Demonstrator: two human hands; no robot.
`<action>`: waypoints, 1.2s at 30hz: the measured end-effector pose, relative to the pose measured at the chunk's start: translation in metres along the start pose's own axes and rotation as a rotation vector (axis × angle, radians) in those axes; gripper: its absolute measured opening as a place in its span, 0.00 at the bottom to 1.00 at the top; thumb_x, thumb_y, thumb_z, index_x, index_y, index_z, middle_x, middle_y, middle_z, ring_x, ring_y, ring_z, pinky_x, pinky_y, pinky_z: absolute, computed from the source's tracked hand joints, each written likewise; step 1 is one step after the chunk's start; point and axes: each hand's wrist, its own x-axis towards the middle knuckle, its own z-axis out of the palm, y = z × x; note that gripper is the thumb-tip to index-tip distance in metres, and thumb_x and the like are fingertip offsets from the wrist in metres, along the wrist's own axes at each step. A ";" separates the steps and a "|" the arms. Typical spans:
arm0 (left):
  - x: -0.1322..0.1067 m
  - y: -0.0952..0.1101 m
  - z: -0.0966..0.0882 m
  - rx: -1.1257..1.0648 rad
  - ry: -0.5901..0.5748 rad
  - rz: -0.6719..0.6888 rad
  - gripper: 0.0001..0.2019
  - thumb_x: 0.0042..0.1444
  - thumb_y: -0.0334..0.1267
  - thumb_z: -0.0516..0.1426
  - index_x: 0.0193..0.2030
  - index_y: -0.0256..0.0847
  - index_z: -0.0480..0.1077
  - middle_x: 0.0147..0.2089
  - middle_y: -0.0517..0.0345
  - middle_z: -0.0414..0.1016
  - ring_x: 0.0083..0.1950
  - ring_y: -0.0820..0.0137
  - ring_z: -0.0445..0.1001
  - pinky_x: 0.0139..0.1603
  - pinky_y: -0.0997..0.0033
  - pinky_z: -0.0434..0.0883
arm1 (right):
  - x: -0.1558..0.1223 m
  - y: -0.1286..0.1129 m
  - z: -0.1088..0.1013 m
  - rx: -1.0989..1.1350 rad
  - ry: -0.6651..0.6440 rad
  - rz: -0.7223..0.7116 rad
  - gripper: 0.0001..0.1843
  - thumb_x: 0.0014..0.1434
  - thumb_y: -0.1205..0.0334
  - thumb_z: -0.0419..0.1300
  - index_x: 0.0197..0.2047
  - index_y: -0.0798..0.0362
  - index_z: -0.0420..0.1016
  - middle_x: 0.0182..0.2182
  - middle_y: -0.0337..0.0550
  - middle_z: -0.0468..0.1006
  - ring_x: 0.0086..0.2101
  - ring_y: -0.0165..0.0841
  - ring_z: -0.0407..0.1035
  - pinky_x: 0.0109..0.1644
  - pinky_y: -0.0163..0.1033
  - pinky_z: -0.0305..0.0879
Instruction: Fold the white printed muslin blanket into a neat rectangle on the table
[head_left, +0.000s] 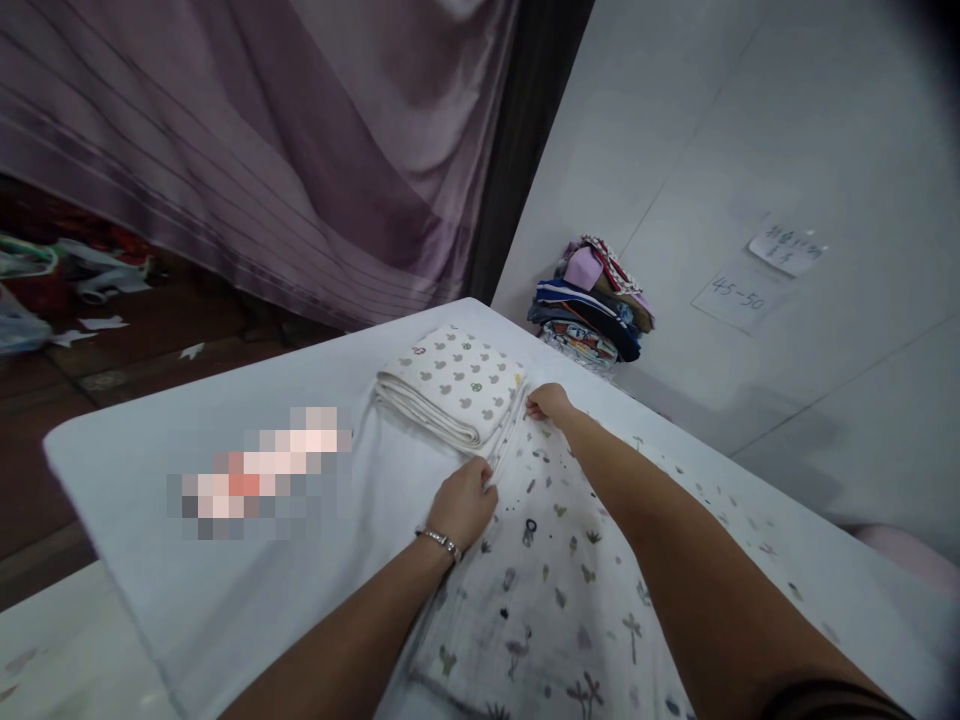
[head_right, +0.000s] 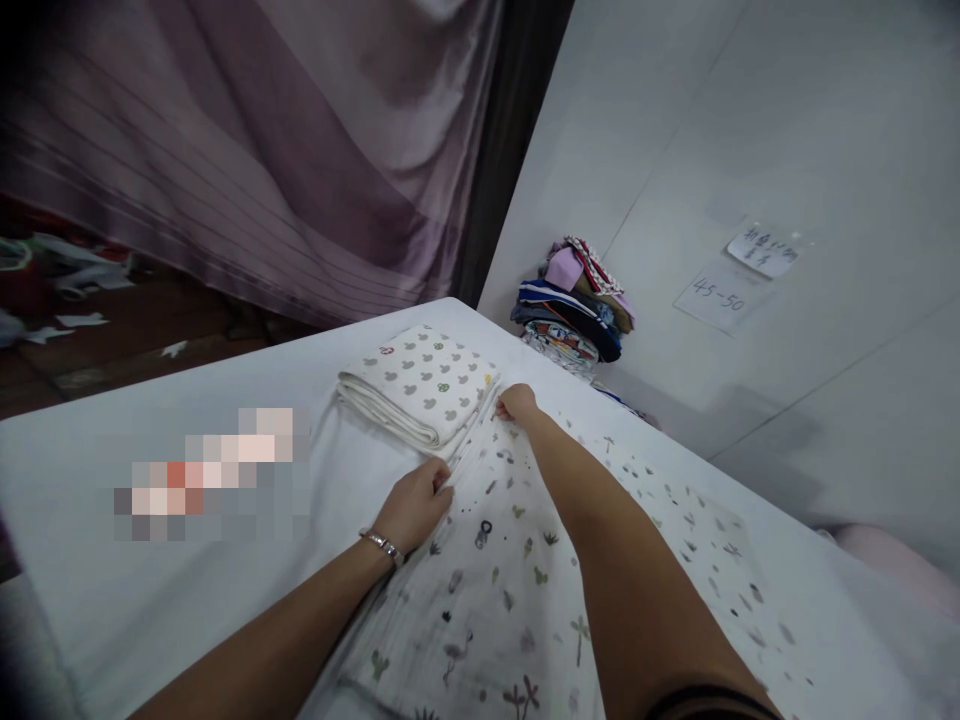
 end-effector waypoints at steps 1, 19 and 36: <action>0.000 0.000 0.000 -0.002 0.002 0.000 0.06 0.49 0.32 0.52 0.36 0.41 0.64 0.34 0.58 0.72 0.36 0.70 0.69 0.36 0.71 0.60 | -0.006 0.001 -0.002 0.041 -0.019 0.027 0.09 0.53 0.67 0.57 0.22 0.56 0.67 0.17 0.43 0.73 0.20 0.30 0.69 0.23 0.30 0.64; 0.001 0.000 -0.001 -0.018 0.009 0.000 0.06 0.49 0.31 0.52 0.35 0.41 0.64 0.33 0.58 0.71 0.35 0.70 0.69 0.36 0.72 0.60 | -0.044 0.007 0.001 0.434 -0.068 0.088 0.08 0.48 0.77 0.58 0.28 0.55 0.66 0.23 0.39 0.75 0.25 0.27 0.71 0.30 0.31 0.72; 0.001 0.001 -0.002 -0.009 0.007 -0.005 0.05 0.49 0.31 0.52 0.34 0.41 0.64 0.32 0.58 0.71 0.35 0.70 0.69 0.36 0.72 0.60 | -0.066 0.018 0.009 0.456 -0.066 -0.015 0.07 0.47 0.73 0.54 0.31 0.55 0.67 0.27 0.39 0.75 0.28 0.26 0.70 0.33 0.30 0.68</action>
